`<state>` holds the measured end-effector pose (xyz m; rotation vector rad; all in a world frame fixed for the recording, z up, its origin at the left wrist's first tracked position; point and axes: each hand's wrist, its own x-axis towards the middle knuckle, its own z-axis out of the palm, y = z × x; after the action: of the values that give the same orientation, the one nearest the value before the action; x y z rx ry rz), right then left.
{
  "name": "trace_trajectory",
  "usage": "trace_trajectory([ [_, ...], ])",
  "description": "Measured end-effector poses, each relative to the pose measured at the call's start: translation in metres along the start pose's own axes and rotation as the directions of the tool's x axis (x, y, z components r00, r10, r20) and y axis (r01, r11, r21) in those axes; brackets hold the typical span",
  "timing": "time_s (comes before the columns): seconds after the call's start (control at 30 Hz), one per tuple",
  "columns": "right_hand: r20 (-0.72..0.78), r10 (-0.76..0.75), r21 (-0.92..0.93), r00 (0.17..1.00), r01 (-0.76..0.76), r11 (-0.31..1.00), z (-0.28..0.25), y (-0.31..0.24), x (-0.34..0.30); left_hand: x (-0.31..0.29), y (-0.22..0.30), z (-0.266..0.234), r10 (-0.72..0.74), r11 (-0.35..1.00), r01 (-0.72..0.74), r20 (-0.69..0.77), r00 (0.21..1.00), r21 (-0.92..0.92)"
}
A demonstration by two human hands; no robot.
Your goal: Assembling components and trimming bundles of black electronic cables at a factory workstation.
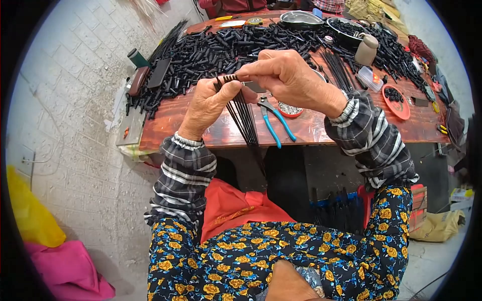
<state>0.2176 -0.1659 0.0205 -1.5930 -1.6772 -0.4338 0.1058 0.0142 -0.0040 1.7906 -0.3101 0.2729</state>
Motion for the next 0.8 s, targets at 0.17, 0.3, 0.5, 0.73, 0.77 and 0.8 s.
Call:
trace_trajectory([
  [0.17,0.034,0.075,0.118,0.997,-0.078,0.99,0.01,0.0,0.006,-0.009,-0.002,-0.008,0.059,0.998,-0.059,0.015,0.998,0.004],
  [0.3,-0.001,0.026,0.095,1.0,-0.026,0.995,0.018,-0.006,0.006,-0.015,-0.015,-0.01,0.084,0.992,-0.084,0.0,0.996,-0.096],
  [0.5,0.028,-0.024,-0.049,0.999,0.025,0.998,0.017,-0.014,0.014,-0.023,-0.015,-0.013,0.048,0.977,-0.055,-0.041,0.998,-0.205],
  [0.73,0.066,-0.071,-0.23,0.995,0.084,0.97,0.006,-0.025,0.019,-0.022,-0.01,-0.014,0.042,0.989,-0.043,-0.01,0.999,-0.141],
  [0.77,0.066,-0.069,-0.232,0.995,0.083,0.969,0.006,-0.026,0.018,-0.021,-0.01,-0.013,0.052,0.99,-0.052,-0.004,0.999,-0.132],
  [0.8,0.073,-0.045,-0.198,0.996,0.059,0.978,0.007,-0.028,0.017,-0.021,-0.009,-0.012,0.054,0.99,-0.054,-0.002,0.999,-0.133],
])
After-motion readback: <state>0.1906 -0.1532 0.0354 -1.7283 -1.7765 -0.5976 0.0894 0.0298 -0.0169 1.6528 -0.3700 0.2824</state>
